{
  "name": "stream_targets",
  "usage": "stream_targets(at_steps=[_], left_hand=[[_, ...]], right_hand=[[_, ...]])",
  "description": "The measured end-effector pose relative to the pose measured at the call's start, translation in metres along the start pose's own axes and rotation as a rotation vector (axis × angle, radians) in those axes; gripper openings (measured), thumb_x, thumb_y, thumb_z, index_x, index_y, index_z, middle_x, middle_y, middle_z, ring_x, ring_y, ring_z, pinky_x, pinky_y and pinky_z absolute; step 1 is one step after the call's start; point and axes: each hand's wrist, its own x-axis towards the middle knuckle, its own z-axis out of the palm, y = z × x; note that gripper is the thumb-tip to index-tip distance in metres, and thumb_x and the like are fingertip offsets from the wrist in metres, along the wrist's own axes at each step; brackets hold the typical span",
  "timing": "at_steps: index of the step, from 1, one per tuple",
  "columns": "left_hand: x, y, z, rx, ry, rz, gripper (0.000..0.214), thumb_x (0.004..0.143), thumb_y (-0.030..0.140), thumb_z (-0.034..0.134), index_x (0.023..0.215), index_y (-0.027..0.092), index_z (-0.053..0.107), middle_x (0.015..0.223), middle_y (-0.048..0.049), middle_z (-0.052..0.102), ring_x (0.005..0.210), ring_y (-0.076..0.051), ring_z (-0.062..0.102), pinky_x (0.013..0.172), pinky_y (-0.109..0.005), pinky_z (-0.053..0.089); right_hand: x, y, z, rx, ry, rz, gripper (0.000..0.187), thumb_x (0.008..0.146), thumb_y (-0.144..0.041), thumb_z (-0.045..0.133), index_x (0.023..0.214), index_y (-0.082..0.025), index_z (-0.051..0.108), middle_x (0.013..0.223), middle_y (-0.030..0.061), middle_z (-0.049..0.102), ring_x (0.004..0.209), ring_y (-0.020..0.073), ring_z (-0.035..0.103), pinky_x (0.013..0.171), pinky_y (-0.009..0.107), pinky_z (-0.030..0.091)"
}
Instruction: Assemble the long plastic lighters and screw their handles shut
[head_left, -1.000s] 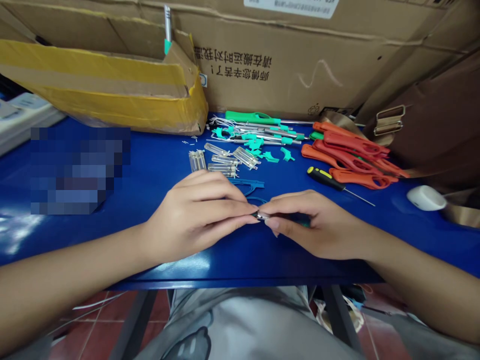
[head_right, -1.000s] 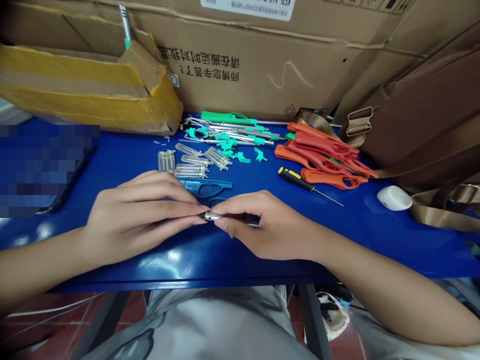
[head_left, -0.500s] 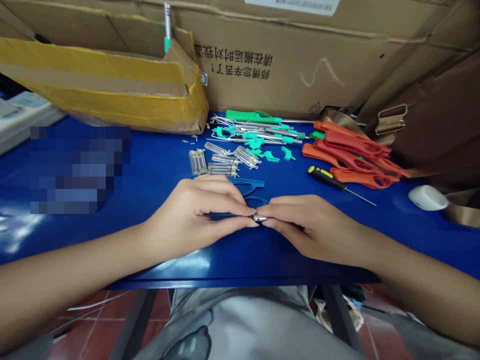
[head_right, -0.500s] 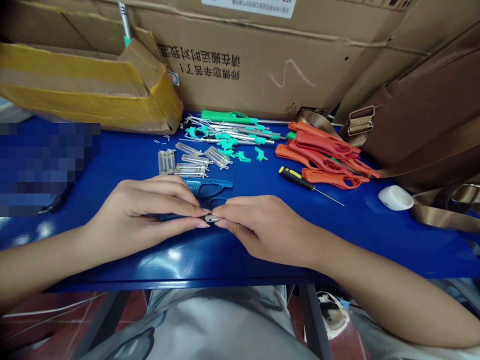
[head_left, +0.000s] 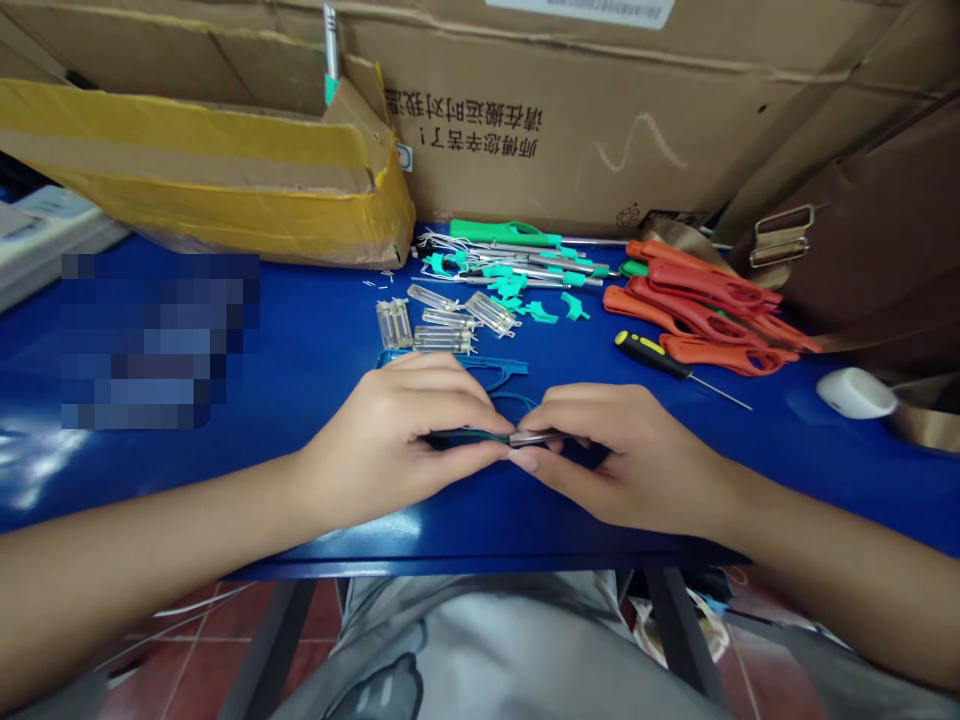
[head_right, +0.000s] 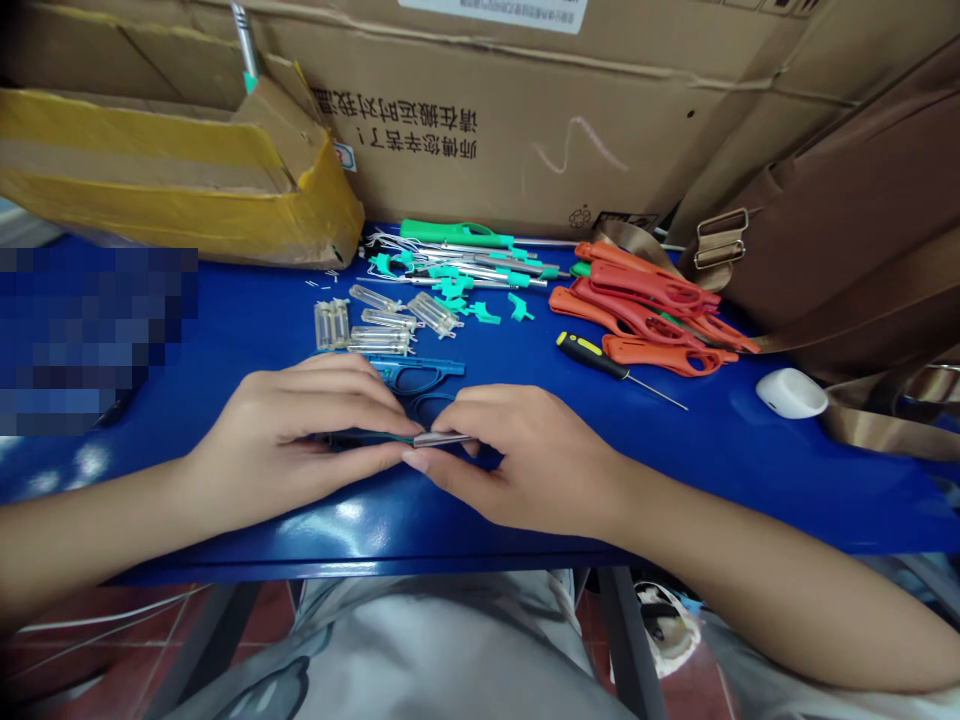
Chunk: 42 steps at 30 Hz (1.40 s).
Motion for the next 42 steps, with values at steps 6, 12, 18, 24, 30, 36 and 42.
stream_targets(at_steps=[6,12,18,24,30,36,42], left_hand=[[-0.004,0.002,0.002,0.170,-0.017,0.091,0.007,0.091,0.026,0.074,0.096,0.020,0.074,0.090,-0.0011,0.077,0.085,-0.016,0.067,0.079,-0.033,0.049],[-0.005,0.002,0.004,0.205,-0.052,0.048,0.017,0.093,0.033,0.072,0.105,0.021,0.073,0.097,-0.0020,0.076,0.089,-0.017,0.068,0.082,-0.032,0.049],[-0.009,-0.007,0.005,0.297,-0.213,-0.062,0.051,0.092,0.036,0.072,0.137,0.017,0.058,0.122,-0.0083,0.069,0.112,-0.025,0.063,0.096,-0.038,0.048],[-0.010,-0.011,0.004,0.294,-0.284,-0.086,0.040,0.099,0.026,0.060,0.138,0.019,0.057,0.124,-0.0068,0.068,0.114,-0.023,0.062,0.101,-0.040,0.047],[-0.010,-0.012,-0.001,0.283,-0.295,-0.109,0.040,0.096,0.017,0.056,0.136,0.024,0.057,0.125,-0.0051,0.067,0.112,-0.023,0.063,0.100,-0.041,0.049],[-0.012,-0.014,0.001,0.242,-0.291,-0.129,0.044,0.097,0.018,0.056,0.140,0.021,0.055,0.130,-0.0084,0.062,0.120,-0.023,0.059,0.105,-0.038,0.050],[-0.012,-0.016,0.004,0.224,-0.276,-0.107,0.039,0.101,0.024,0.055,0.138,0.017,0.057,0.130,-0.0101,0.061,0.121,-0.022,0.059,0.107,-0.037,0.050]], right_hand=[[0.003,0.001,0.003,-0.016,0.061,-0.012,0.023,0.095,-0.034,0.066,0.079,-0.018,0.067,0.071,0.0010,0.063,0.068,0.0139,0.055,0.062,0.029,0.039],[0.002,0.002,0.004,-0.048,0.097,-0.049,0.017,0.090,-0.028,0.067,0.077,-0.018,0.063,0.072,0.0014,0.061,0.072,0.0150,0.055,0.065,0.029,0.041],[0.005,0.022,-0.001,-0.160,0.104,0.021,0.011,0.085,-0.023,0.068,0.084,-0.019,0.057,0.079,0.0001,0.057,0.075,0.0147,0.054,0.069,0.028,0.041],[0.009,0.037,-0.009,-0.230,0.066,0.045,0.020,0.083,-0.022,0.068,0.079,-0.021,0.048,0.076,-0.0021,0.051,0.070,0.0137,0.048,0.065,0.028,0.036],[0.009,0.037,-0.005,-0.183,0.019,0.057,0.020,0.087,-0.022,0.066,0.079,-0.021,0.047,0.078,-0.0019,0.051,0.073,0.0143,0.048,0.067,0.028,0.037],[0.008,0.040,-0.006,-0.165,-0.025,0.033,0.019,0.092,-0.024,0.066,0.081,-0.020,0.051,0.080,-0.0006,0.052,0.078,0.0158,0.049,0.070,0.030,0.038],[0.009,0.044,-0.007,-0.114,-0.037,0.003,0.020,0.095,-0.024,0.068,0.079,-0.019,0.055,0.079,-0.0001,0.055,0.077,0.0154,0.051,0.070,0.029,0.039]])
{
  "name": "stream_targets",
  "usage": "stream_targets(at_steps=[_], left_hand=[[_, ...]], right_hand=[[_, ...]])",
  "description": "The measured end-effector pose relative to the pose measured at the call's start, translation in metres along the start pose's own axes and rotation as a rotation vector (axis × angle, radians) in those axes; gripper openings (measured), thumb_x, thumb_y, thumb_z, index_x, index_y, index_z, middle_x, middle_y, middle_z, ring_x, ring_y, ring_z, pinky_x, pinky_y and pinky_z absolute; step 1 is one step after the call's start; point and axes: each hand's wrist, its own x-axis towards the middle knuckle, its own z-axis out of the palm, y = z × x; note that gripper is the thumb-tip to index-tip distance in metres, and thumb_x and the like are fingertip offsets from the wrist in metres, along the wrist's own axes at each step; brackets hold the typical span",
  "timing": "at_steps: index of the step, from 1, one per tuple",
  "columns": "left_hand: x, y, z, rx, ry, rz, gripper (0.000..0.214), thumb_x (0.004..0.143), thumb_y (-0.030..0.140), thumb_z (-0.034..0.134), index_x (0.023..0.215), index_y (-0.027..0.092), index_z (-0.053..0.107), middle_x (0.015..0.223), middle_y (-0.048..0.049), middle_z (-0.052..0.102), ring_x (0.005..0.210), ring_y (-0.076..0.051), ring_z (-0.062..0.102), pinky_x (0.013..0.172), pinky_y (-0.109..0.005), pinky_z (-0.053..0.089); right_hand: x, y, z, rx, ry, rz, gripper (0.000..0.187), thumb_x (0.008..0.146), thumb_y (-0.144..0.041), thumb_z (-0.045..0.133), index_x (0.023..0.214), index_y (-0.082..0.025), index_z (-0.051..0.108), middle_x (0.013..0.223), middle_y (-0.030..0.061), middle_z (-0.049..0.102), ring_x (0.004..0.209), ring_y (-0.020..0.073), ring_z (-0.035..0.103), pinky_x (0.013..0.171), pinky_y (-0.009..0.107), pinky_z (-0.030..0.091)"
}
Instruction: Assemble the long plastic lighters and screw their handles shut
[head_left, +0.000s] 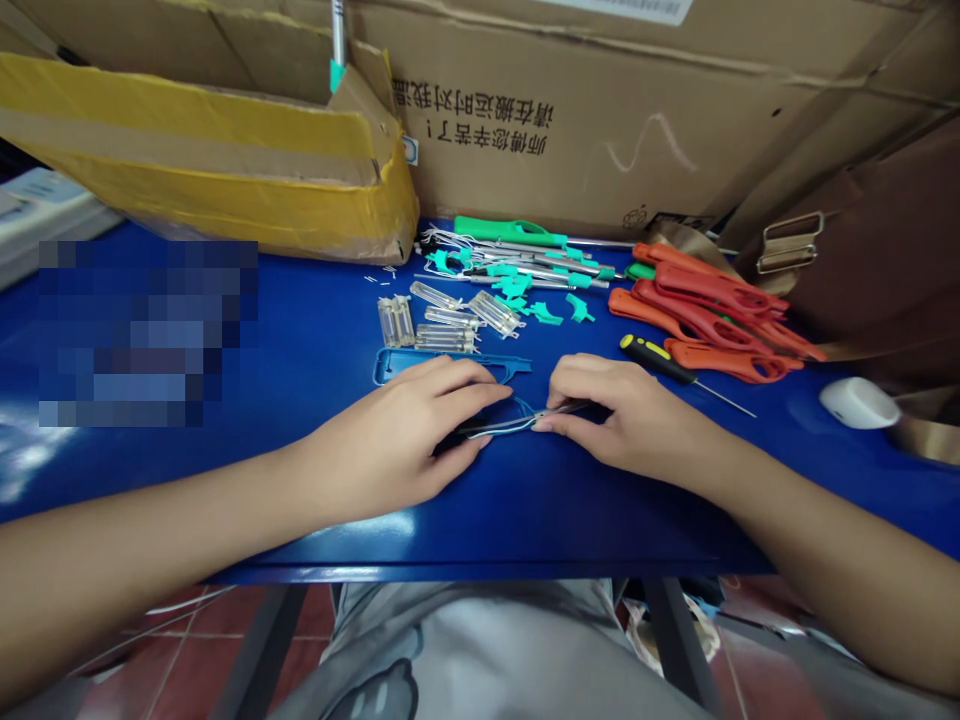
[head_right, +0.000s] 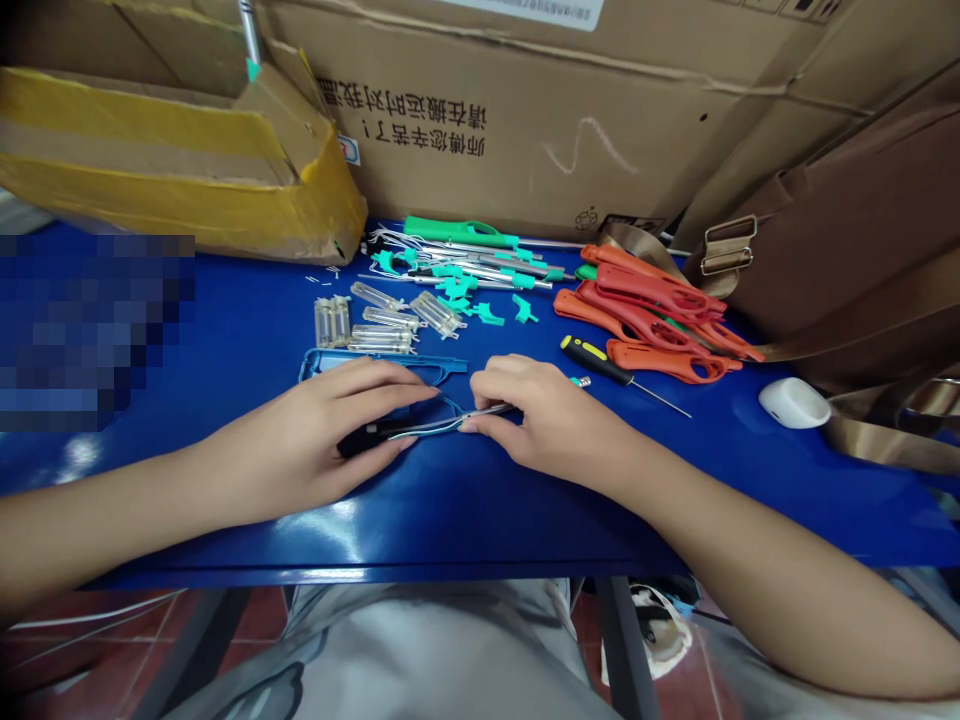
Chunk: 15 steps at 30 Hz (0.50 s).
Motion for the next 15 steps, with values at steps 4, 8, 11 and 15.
stream_targets(at_steps=[4,8,11,15], left_hand=[[0.0003,-0.0013,-0.0001,0.018,0.009,0.018,0.038,0.101,0.023,0.055,0.138,0.016,0.058,0.129,-0.0096,0.062,0.118,-0.023,0.060,0.105,-0.038,0.051],[0.0001,-0.0012,-0.0005,0.030,0.018,0.020,0.038,0.101,0.023,0.055,0.138,0.016,0.058,0.129,-0.0094,0.063,0.116,-0.022,0.061,0.103,-0.038,0.052],[-0.0003,-0.0007,0.0000,0.025,0.023,0.021,0.037,0.101,0.023,0.055,0.137,0.016,0.058,0.129,-0.0093,0.063,0.116,-0.022,0.061,0.103,-0.037,0.052],[-0.0004,-0.0011,0.0005,0.025,0.033,0.024,0.037,0.100,0.022,0.056,0.136,0.015,0.059,0.128,-0.0090,0.064,0.116,-0.021,0.061,0.102,-0.036,0.053]], right_hand=[[0.0000,0.0002,-0.0021,0.023,-0.030,-0.011,0.018,0.098,-0.021,0.061,0.081,-0.019,0.058,0.080,0.0008,0.055,0.077,0.0158,0.052,0.071,0.030,0.040],[-0.0008,-0.0007,-0.0070,0.037,-0.084,-0.031,0.015,0.099,-0.014,0.054,0.087,-0.019,0.061,0.087,0.0036,0.060,0.084,0.0184,0.055,0.076,0.033,0.043],[-0.0013,-0.0013,-0.0088,0.057,-0.085,-0.036,0.017,0.098,-0.010,0.053,0.092,-0.019,0.066,0.093,0.0054,0.065,0.089,0.0198,0.059,0.079,0.034,0.046],[-0.0009,-0.0012,-0.0064,0.150,-0.034,-0.011,0.017,0.096,-0.012,0.058,0.097,-0.020,0.073,0.097,0.0060,0.069,0.090,0.0182,0.065,0.082,0.032,0.051]])
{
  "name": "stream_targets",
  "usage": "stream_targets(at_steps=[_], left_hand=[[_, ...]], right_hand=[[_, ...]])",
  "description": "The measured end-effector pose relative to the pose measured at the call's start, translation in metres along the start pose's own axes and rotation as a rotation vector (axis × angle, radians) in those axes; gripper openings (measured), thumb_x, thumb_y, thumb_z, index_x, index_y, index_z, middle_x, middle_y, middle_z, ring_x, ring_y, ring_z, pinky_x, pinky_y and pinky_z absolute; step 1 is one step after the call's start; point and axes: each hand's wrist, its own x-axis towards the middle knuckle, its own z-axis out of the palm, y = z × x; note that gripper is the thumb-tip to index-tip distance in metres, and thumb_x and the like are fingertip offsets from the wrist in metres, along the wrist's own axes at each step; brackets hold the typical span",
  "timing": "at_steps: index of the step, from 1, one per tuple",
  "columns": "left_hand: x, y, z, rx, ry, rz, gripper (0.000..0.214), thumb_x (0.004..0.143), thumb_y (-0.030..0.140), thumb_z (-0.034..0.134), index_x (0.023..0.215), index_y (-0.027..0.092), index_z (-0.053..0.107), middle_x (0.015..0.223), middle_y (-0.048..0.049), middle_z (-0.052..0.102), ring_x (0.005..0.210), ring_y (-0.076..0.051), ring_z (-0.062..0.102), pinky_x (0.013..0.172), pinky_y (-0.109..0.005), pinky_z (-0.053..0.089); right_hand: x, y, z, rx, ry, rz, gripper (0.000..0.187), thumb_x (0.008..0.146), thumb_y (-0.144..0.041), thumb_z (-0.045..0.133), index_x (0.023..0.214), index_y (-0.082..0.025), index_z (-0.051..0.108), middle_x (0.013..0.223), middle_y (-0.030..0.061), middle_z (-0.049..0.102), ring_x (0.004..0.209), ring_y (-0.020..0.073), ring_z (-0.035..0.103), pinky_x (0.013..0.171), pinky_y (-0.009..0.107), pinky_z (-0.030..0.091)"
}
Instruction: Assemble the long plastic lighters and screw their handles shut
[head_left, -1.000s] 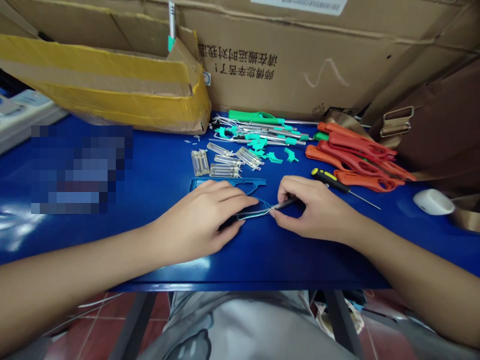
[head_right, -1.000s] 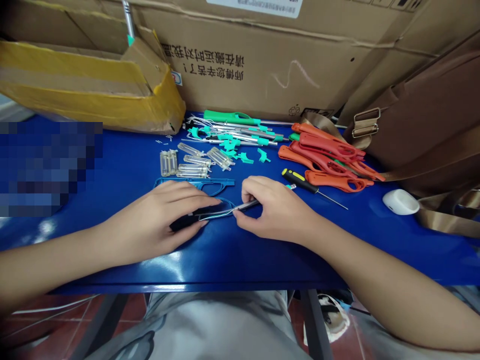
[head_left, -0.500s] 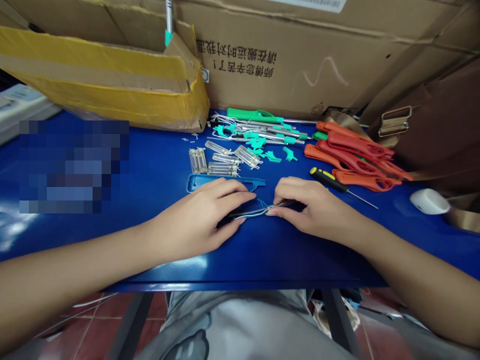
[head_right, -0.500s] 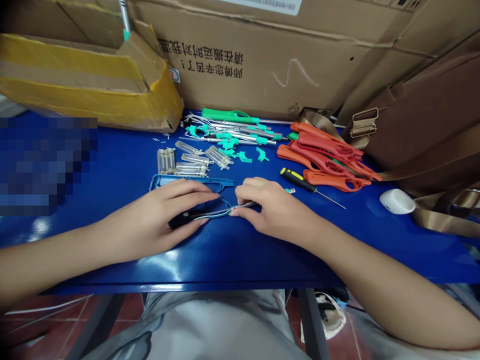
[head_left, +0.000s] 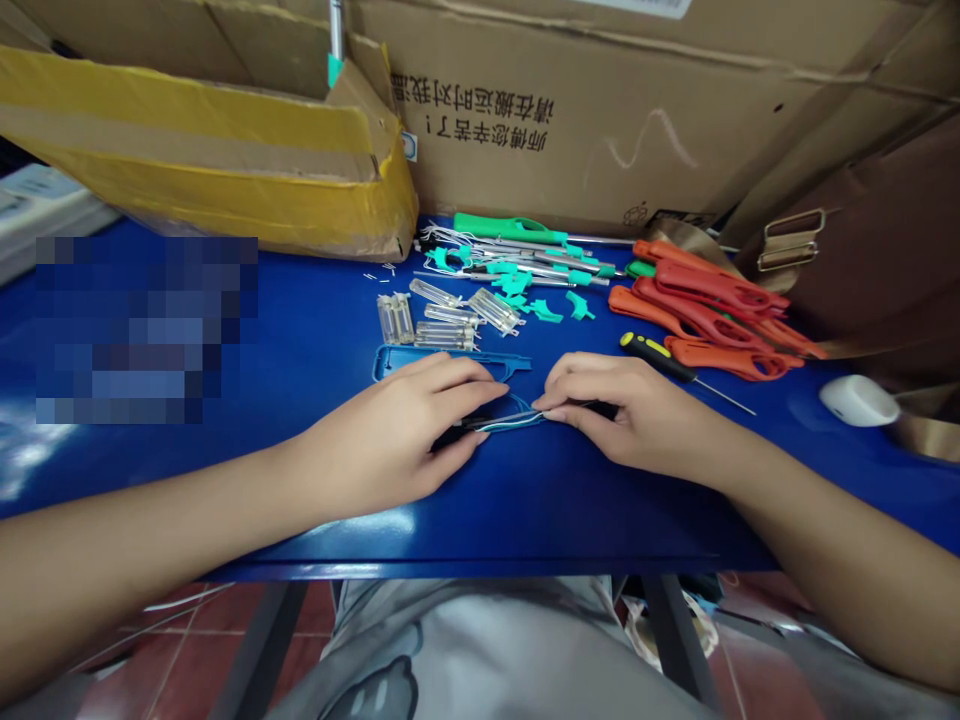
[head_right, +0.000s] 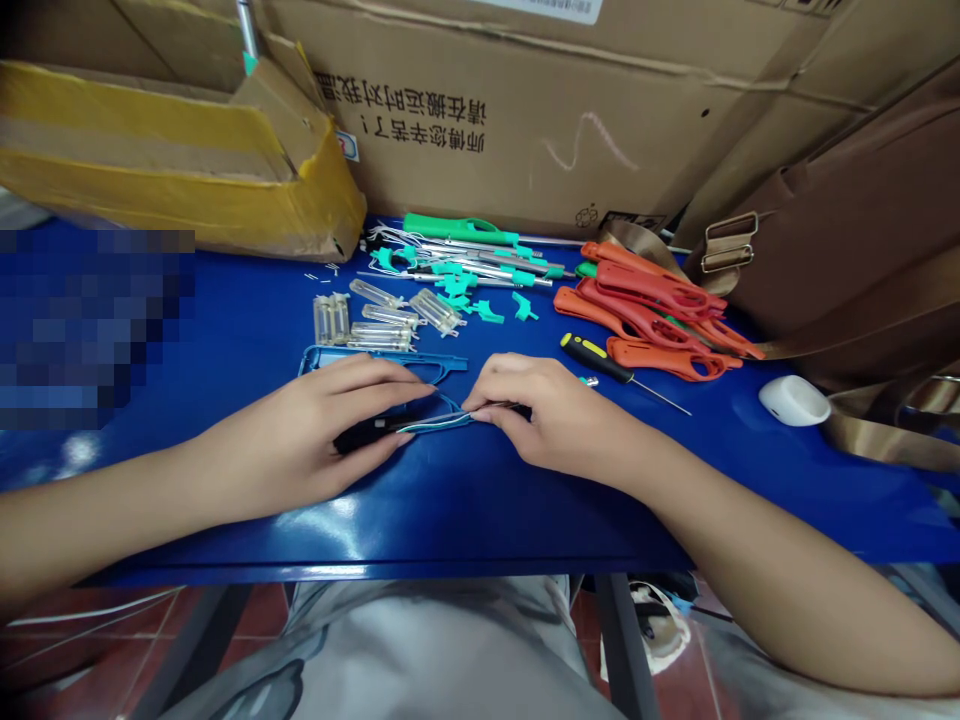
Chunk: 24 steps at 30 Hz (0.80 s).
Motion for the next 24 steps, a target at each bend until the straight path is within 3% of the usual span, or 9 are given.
stream_targets(at_steps=[12,19,24], left_hand=[[0.0005,-0.0017,-0.0015,0.017,0.006,-0.006,0.037,0.100,0.021,0.056,0.136,0.016,0.059,0.128,-0.0099,0.065,0.117,-0.022,0.061,0.103,-0.037,0.053],[0.0004,-0.0018,-0.0029,0.014,-0.003,-0.014,0.037,0.099,0.021,0.056,0.136,0.015,0.059,0.127,-0.0102,0.065,0.116,-0.023,0.062,0.102,-0.038,0.053],[0.0014,-0.0013,-0.0028,0.007,-0.010,-0.014,0.038,0.098,0.020,0.056,0.136,0.015,0.059,0.128,-0.0104,0.065,0.116,-0.024,0.062,0.103,-0.038,0.053]], right_hand=[[0.0010,0.0011,0.0012,0.028,0.065,0.121,0.003,0.091,-0.020,0.068,0.090,-0.020,0.072,0.090,0.0034,0.072,0.079,0.0155,0.067,0.074,0.029,0.054],[0.0023,0.0010,0.0040,0.045,0.100,0.015,0.006,0.091,-0.018,0.068,0.089,-0.022,0.072,0.092,0.0045,0.073,0.085,0.0179,0.069,0.079,0.033,0.056],[0.0031,0.0023,0.0072,0.074,0.107,0.016,0.005,0.090,-0.016,0.071,0.088,-0.020,0.075,0.088,0.0040,0.070,0.083,0.0160,0.068,0.078,0.031,0.054]])
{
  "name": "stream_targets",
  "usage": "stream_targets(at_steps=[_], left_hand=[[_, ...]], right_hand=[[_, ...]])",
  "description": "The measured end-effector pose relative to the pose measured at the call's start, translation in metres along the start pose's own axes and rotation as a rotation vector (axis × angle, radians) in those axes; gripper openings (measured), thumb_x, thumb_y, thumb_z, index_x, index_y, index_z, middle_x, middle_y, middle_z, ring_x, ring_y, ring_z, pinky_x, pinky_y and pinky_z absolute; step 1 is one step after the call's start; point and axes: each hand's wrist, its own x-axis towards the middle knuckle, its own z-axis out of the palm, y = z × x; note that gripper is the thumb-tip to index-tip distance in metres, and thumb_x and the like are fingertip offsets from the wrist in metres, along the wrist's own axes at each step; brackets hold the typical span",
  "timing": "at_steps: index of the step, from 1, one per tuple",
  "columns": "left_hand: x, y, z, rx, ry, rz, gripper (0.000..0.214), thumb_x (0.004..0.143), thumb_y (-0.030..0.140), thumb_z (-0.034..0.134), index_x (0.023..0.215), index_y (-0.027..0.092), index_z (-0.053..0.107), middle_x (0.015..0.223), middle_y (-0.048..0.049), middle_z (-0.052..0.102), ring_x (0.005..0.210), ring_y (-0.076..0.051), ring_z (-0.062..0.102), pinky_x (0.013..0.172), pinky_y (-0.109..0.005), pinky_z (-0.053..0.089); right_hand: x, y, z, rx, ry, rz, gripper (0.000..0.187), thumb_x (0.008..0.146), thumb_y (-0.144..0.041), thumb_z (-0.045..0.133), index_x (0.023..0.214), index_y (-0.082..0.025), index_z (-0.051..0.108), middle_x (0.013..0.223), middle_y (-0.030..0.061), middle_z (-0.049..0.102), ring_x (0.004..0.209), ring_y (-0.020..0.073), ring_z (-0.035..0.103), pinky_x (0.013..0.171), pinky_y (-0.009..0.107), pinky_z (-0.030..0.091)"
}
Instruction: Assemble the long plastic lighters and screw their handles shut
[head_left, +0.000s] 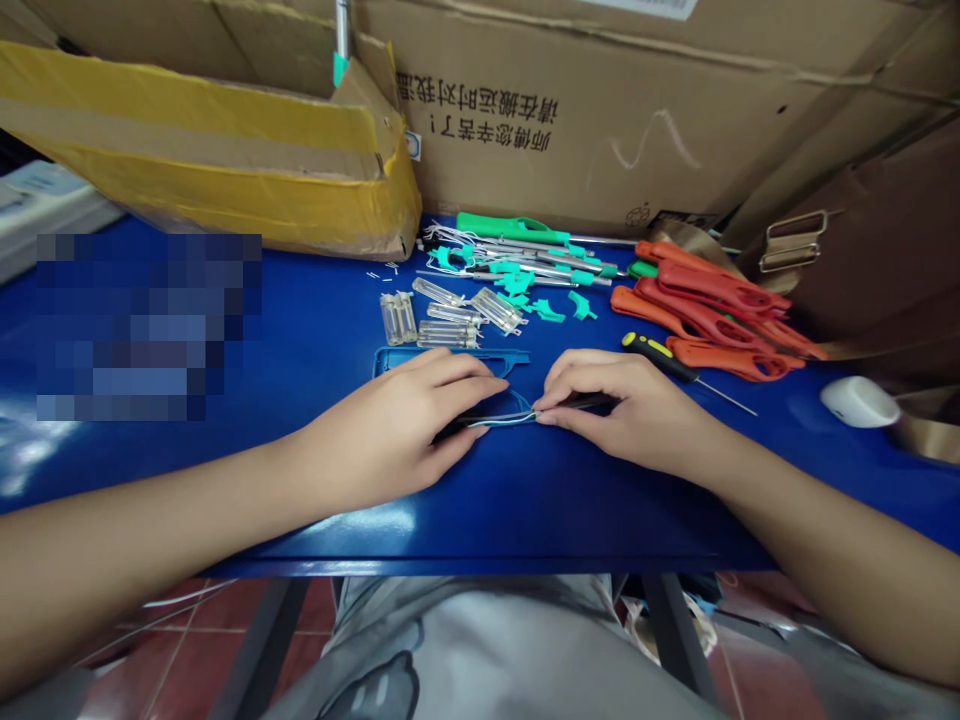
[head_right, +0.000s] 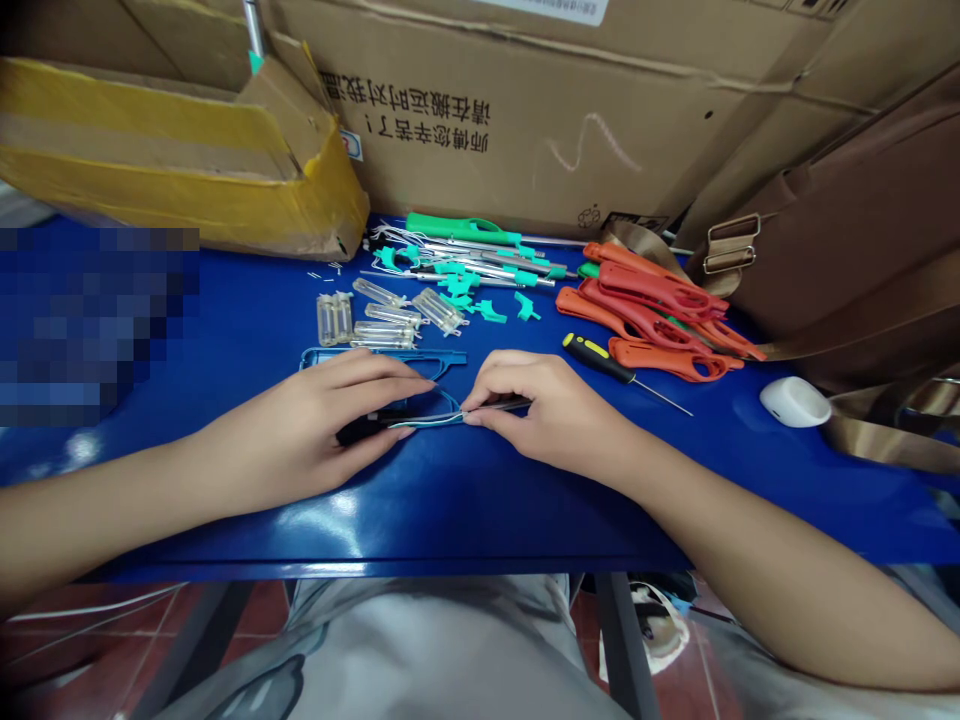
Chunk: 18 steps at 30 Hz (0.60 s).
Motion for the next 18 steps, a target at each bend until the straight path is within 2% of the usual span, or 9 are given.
stream_targets(at_steps=[4,9,12,14,18], left_hand=[[-0.0002,-0.0002,0.0003,0.012,0.005,0.003,0.038,0.098,0.019,0.057,0.136,0.015,0.059,0.127,-0.0099,0.065,0.115,-0.023,0.062,0.101,-0.038,0.053],[-0.0001,0.0002,-0.0001,0.020,0.006,-0.002,0.037,0.098,0.020,0.058,0.134,0.016,0.060,0.126,-0.0097,0.067,0.115,-0.024,0.063,0.100,-0.038,0.054],[0.0005,0.0010,-0.0012,0.020,0.007,-0.006,0.035,0.098,0.021,0.058,0.133,0.016,0.061,0.124,-0.0102,0.067,0.114,-0.024,0.063,0.099,-0.039,0.055],[0.0011,0.0013,-0.0017,0.024,0.011,-0.003,0.034,0.098,0.021,0.058,0.132,0.016,0.062,0.123,-0.0104,0.068,0.112,-0.024,0.064,0.099,-0.039,0.055],[0.0015,0.0011,-0.0013,0.028,0.023,-0.004,0.034,0.098,0.021,0.058,0.132,0.017,0.062,0.123,-0.0098,0.068,0.112,-0.024,0.064,0.099,-0.039,0.055]], right_hand=[[-0.0002,0.0001,0.0007,-0.034,0.026,-0.046,0.009,0.091,-0.015,0.070,0.087,-0.021,0.077,0.085,0.0024,0.070,0.079,0.0142,0.066,0.074,0.029,0.053],[-0.0009,-0.0004,0.0020,-0.189,0.057,-0.083,0.011,0.091,-0.018,0.071,0.083,-0.023,0.076,0.085,0.0027,0.070,0.080,0.0172,0.062,0.076,0.035,0.049],[-0.0012,-0.0013,0.0055,-0.151,0.074,-0.020,0.006,0.089,-0.016,0.071,0.089,-0.022,0.073,0.081,0.0013,0.067,0.076,0.0156,0.061,0.072,0.031,0.049],[-0.0010,-0.0027,0.0075,-0.120,0.079,0.054,0.012,0.087,-0.014,0.072,0.094,-0.021,0.068,0.078,-0.0011,0.064,0.071,0.0131,0.059,0.065,0.027,0.047],[-0.0006,-0.0068,0.0072,-0.126,0.049,0.051,0.010,0.088,-0.013,0.069,0.086,-0.021,0.064,0.079,-0.0008,0.064,0.070,0.0124,0.058,0.065,0.026,0.047]])
